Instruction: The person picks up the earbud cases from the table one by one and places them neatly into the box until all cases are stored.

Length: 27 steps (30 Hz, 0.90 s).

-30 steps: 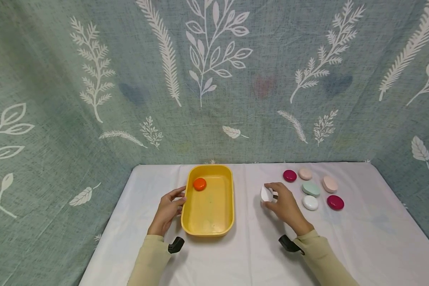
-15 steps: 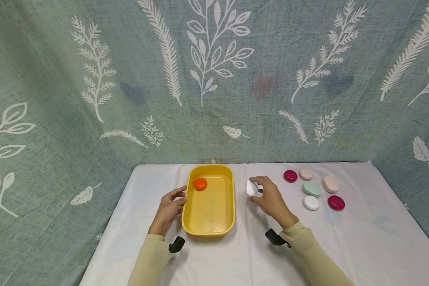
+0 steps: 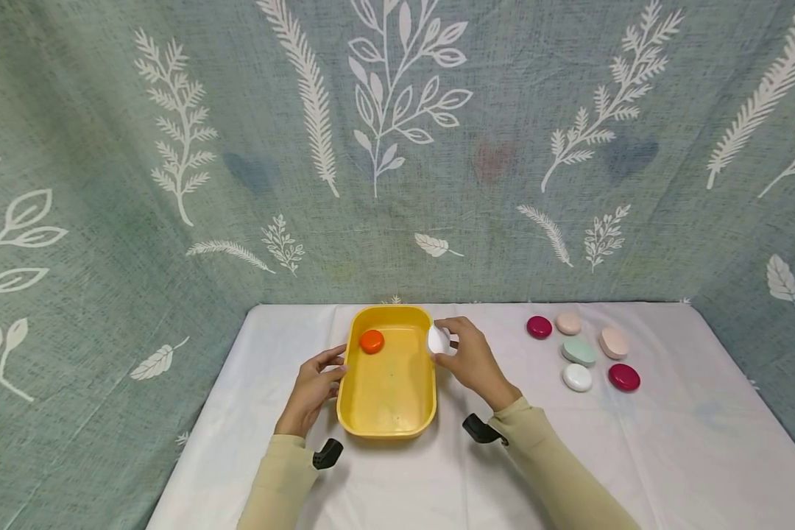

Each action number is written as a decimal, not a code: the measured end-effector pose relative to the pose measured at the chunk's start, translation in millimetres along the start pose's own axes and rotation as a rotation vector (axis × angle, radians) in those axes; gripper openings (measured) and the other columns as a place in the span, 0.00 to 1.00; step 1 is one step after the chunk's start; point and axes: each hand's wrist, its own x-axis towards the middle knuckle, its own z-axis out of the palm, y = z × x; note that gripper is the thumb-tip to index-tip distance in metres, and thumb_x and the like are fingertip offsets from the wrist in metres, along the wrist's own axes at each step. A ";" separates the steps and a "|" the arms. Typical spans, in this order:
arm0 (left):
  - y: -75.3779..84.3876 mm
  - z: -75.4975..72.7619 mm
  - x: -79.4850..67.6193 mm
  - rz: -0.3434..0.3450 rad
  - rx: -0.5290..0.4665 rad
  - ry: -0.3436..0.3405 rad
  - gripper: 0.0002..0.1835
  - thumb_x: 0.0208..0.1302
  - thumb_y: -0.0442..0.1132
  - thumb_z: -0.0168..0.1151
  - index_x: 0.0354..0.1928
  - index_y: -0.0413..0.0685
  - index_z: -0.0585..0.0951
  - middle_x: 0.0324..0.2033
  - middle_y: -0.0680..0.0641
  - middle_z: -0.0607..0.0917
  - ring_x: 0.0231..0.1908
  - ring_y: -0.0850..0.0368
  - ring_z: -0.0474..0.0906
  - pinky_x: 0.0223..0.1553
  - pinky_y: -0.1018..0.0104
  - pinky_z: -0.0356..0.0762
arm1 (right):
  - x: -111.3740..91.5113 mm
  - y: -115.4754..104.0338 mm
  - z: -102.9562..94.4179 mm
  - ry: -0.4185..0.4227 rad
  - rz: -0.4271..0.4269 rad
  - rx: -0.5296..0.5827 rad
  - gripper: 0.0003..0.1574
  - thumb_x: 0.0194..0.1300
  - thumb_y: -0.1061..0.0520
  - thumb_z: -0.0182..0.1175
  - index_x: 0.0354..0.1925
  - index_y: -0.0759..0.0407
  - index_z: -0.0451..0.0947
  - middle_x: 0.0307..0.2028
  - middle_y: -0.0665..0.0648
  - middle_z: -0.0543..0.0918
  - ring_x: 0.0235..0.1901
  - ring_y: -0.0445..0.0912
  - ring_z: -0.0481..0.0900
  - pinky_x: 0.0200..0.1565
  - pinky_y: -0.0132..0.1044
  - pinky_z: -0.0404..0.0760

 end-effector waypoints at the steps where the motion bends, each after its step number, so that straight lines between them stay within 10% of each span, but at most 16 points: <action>1: 0.0 0.0 0.0 0.000 0.000 0.001 0.25 0.76 0.29 0.59 0.72 0.45 0.77 0.57 0.39 0.75 0.30 0.56 0.77 0.29 0.70 0.78 | 1.6 -0.8 2.0 -0.004 0.001 -0.002 0.37 0.57 0.72 0.77 0.65 0.69 0.79 0.62 0.67 0.78 0.62 0.60 0.78 0.57 0.48 0.85; 27: 0.5 1.0 0.6 -0.011 0.012 0.010 0.25 0.76 0.29 0.59 0.72 0.46 0.77 0.57 0.38 0.75 0.31 0.54 0.76 0.30 0.69 0.78 | 35.6 -15.4 38.1 -0.093 0.018 -0.004 0.36 0.60 0.69 0.76 0.66 0.69 0.79 0.59 0.69 0.78 0.58 0.61 0.79 0.58 0.49 0.84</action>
